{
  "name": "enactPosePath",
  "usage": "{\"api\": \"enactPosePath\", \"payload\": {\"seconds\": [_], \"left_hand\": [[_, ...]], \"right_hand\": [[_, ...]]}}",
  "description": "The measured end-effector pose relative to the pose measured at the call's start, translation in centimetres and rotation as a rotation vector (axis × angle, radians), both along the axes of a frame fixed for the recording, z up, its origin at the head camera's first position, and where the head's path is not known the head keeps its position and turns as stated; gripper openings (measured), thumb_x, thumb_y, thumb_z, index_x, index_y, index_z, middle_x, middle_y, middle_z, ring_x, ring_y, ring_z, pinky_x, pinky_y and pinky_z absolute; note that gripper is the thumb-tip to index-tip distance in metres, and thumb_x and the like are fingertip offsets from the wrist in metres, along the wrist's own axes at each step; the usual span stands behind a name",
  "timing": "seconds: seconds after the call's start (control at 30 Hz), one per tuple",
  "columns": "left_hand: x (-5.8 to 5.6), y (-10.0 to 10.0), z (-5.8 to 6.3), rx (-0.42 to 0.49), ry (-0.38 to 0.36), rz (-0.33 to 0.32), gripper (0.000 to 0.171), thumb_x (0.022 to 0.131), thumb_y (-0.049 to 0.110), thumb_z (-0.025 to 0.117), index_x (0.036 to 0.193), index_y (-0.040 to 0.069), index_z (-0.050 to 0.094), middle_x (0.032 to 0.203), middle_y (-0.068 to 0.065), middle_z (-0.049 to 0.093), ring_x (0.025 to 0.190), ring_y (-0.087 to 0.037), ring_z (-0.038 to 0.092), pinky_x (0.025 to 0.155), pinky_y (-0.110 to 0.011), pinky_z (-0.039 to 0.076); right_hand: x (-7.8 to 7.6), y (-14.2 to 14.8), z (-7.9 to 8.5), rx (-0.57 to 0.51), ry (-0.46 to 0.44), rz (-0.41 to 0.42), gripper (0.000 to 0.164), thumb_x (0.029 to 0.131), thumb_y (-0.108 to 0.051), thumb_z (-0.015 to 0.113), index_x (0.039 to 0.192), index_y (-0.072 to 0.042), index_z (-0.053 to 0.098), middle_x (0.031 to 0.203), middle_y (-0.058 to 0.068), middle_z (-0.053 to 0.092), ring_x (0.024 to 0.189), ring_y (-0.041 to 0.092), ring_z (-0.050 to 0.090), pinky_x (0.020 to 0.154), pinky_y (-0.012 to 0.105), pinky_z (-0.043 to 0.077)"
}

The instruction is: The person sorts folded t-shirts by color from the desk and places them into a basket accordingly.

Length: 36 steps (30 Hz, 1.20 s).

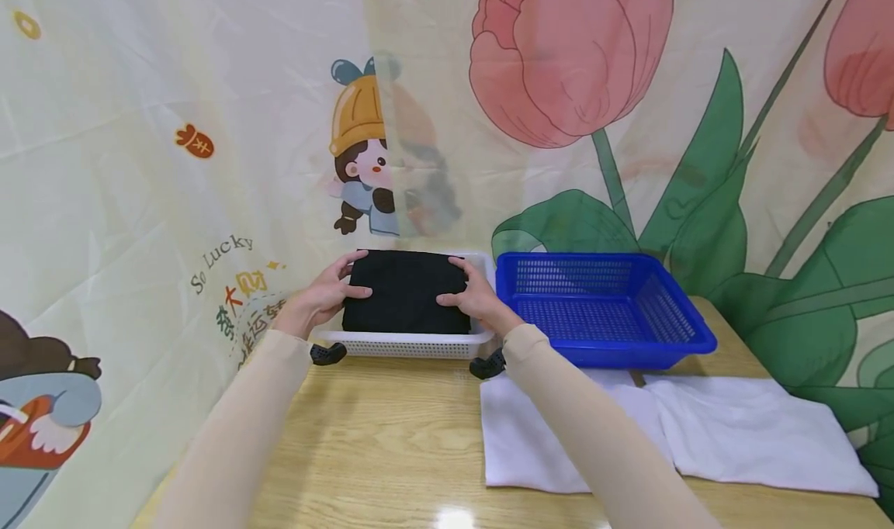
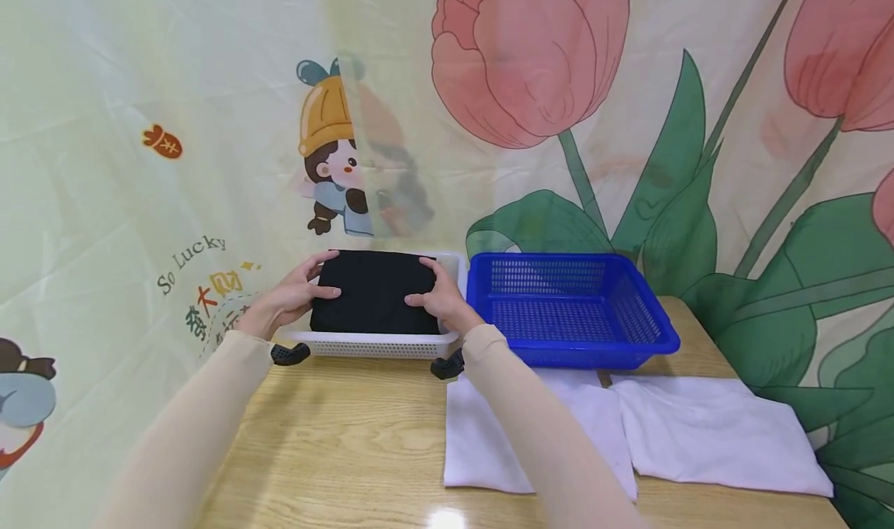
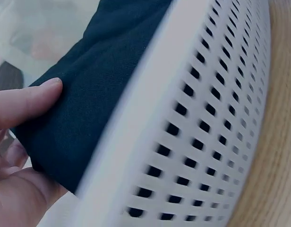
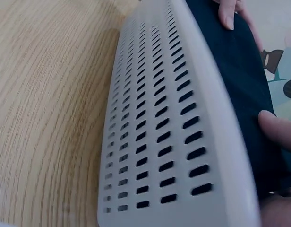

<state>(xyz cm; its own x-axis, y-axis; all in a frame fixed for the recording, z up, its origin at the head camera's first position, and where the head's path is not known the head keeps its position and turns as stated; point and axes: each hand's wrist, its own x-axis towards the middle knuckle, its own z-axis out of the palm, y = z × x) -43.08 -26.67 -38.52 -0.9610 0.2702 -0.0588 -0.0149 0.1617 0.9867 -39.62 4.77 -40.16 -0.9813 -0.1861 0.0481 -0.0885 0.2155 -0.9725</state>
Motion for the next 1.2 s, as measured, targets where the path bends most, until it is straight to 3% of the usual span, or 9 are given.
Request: {"api": "enactPosePath", "payload": {"seconds": [0.17, 0.23, 0.43, 0.6, 0.7, 1.07, 1.2], "left_hand": [[-0.7, -0.4, -1.4, -0.006, -0.028, 0.038, 0.094, 0.093, -0.01, 0.074, 0.168, 0.028, 0.03, 0.171, -0.014, 0.024, 0.132, -0.035, 0.052, 0.094, -0.037, 0.057], [-1.0, -0.4, -1.8, -0.006, -0.03, 0.046, 0.094, 0.093, -0.012, 0.073, 0.168, 0.027, 0.031, 0.17, -0.014, 0.025, 0.131, -0.035, 0.052, 0.093, -0.036, 0.058], [-1.6, 0.0, -2.6, -0.043, -0.005, 0.066, 0.094, 0.092, -0.014, 0.072, 0.168, 0.023, 0.03, 0.173, -0.019, 0.016, 0.141, -0.039, 0.042, 0.101, -0.04, 0.051], [-2.1, 0.7, -3.1, -0.075, 0.02, 0.072, 0.093, 0.091, -0.016, 0.071, 0.168, 0.018, 0.031, 0.173, -0.022, 0.011, 0.155, -0.042, 0.023, 0.121, -0.054, 0.036], [-2.3, 0.8, -3.4, -0.097, 0.028, 0.075, 0.093, 0.091, -0.016, 0.07, 0.168, 0.016, 0.031, 0.174, -0.023, 0.008, 0.159, -0.041, 0.013, 0.125, -0.057, 0.028], [-2.1, 1.1, -4.2, -0.19, 0.003, 0.069, 0.088, 0.094, -0.016, 0.067, 0.168, 0.013, 0.03, 0.174, -0.026, 0.009, 0.158, -0.044, 0.016, 0.126, -0.056, 0.027], [-2.0, 1.1, -4.3, -0.22, -0.019, 0.049, 0.087, 0.095, -0.013, 0.068, 0.168, 0.011, 0.027, 0.174, -0.029, 0.005, 0.161, -0.044, 0.007, 0.128, -0.056, 0.021]], "right_hand": [[-0.5, -1.0, -0.5, -0.024, -0.032, -0.022, 0.088, 0.093, 0.002, 0.079, 0.166, -0.022, 0.036, 0.158, 0.021, 0.046, 0.139, 0.042, 0.053, 0.115, 0.054, 0.045], [-0.7, -1.4, -0.8, -0.026, -0.034, -0.037, 0.087, 0.093, 0.002, 0.079, 0.165, -0.021, 0.037, 0.155, 0.022, 0.049, 0.136, 0.042, 0.056, 0.114, 0.053, 0.047], [-1.1, -2.0, -1.6, 0.005, -0.06, -0.097, 0.086, 0.093, 0.003, 0.079, 0.165, -0.023, 0.038, 0.16, 0.021, 0.044, 0.14, 0.043, 0.051, 0.114, 0.055, 0.047], [-1.3, -2.1, -2.2, 0.019, -0.073, -0.138, 0.087, 0.092, 0.005, 0.079, 0.164, -0.021, 0.039, 0.163, 0.021, 0.041, 0.142, 0.044, 0.049, 0.115, 0.057, 0.046], [-1.5, -2.1, -2.4, 0.037, -0.065, -0.14, 0.087, 0.091, 0.006, 0.079, 0.164, -0.02, 0.04, 0.163, 0.021, 0.041, 0.142, 0.044, 0.049, 0.114, 0.056, 0.046], [-2.0, -2.1, -3.0, 0.17, -0.096, -0.118, 0.088, 0.089, 0.003, 0.082, 0.164, -0.019, 0.042, 0.163, 0.02, 0.041, 0.136, 0.04, 0.053, 0.112, 0.052, 0.048], [-2.1, -2.2, -3.1, 0.25, -0.13, -0.101, 0.088, 0.09, -0.004, 0.084, 0.165, -0.019, 0.04, 0.168, 0.021, 0.035, 0.142, 0.041, 0.048, 0.114, 0.053, 0.046]]}}
